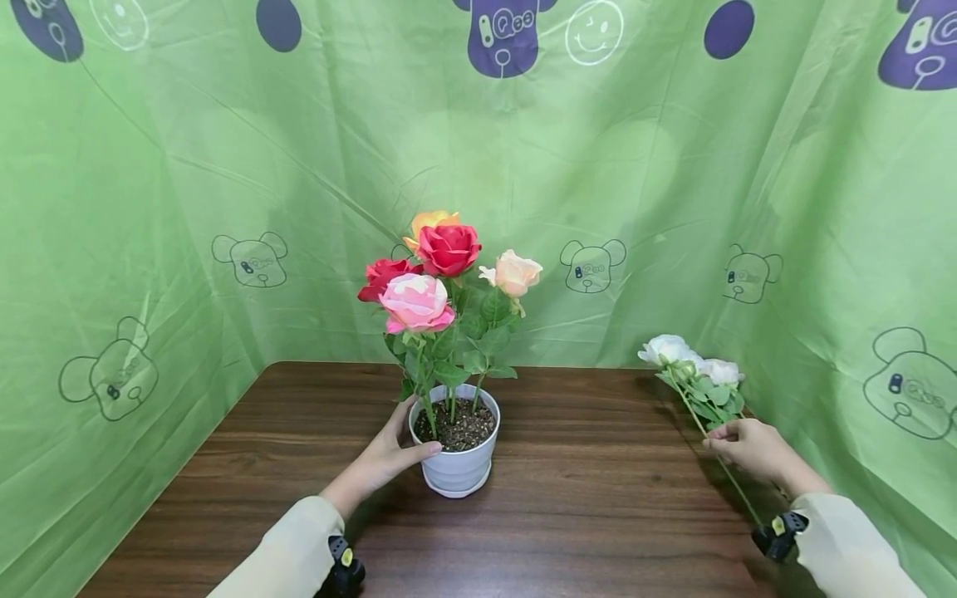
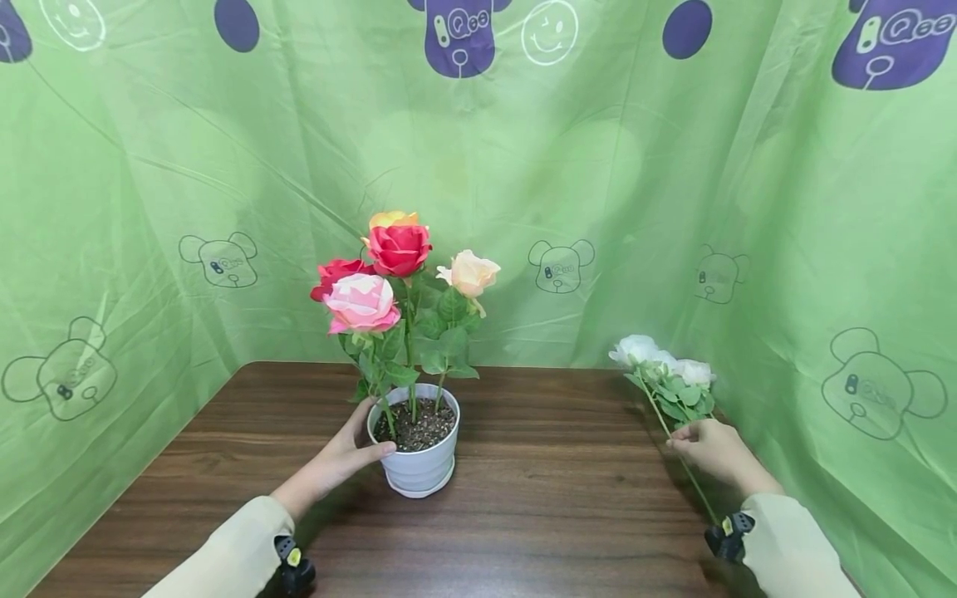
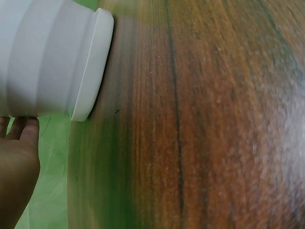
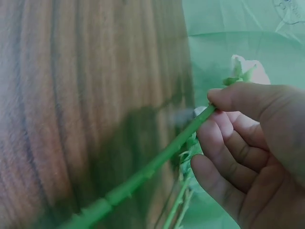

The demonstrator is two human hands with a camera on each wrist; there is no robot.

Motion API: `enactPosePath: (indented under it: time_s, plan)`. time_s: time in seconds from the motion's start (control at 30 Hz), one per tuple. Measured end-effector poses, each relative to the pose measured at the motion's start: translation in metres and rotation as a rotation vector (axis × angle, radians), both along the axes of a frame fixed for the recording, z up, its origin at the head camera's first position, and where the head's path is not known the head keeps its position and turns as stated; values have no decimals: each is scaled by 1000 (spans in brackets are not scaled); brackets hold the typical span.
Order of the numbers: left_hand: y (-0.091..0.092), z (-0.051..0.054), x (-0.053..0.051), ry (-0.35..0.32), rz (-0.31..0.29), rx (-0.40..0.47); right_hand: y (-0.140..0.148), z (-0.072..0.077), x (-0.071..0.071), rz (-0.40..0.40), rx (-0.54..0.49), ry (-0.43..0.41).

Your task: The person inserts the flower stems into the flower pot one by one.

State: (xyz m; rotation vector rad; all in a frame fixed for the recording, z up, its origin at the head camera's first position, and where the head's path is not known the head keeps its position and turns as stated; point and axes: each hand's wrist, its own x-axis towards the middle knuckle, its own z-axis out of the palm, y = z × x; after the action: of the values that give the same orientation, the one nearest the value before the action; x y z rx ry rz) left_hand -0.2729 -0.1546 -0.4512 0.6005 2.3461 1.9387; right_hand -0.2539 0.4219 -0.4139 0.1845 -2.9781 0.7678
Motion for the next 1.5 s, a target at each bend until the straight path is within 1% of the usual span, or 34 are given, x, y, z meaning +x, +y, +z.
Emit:
enactPosePath:
  time_s: [0.2, 0.37, 0.5, 0.63, 0.77, 1.0, 1.1, 1.27, 1.5]
  plan:
    - [0, -1, 1, 7, -2, 0, -11, 15, -2, 26, 47, 101]
    - [-1, -1, 1, 19, -14, 5, -22, 26, -3, 26, 42, 148]
    - [-1, -1, 1, 3, -18, 21, -30, 33, -3, 34, 41, 176]
    - [-1, 0, 0, 3, -23, 26, -39, 39, -3, 49, 34, 238]
    - [-2, 0, 1, 20, -34, 22, -51, 47, -4, 58, 8, 308]
    - [-1, 0, 0, -4, -26, 24, -71, 55, -5, 93, -50, 385]
    - [-1, 1, 1, 1, -28, 18, -78, 57, -6, 115, -68, 418]
    - [-1, 1, 2, 9, -33, 25, -92, 61, -6, 142, -88, 459]
    - [-1, 1, 2, 3, -37, 31, -114, 68, -6, 198, -173, 497]
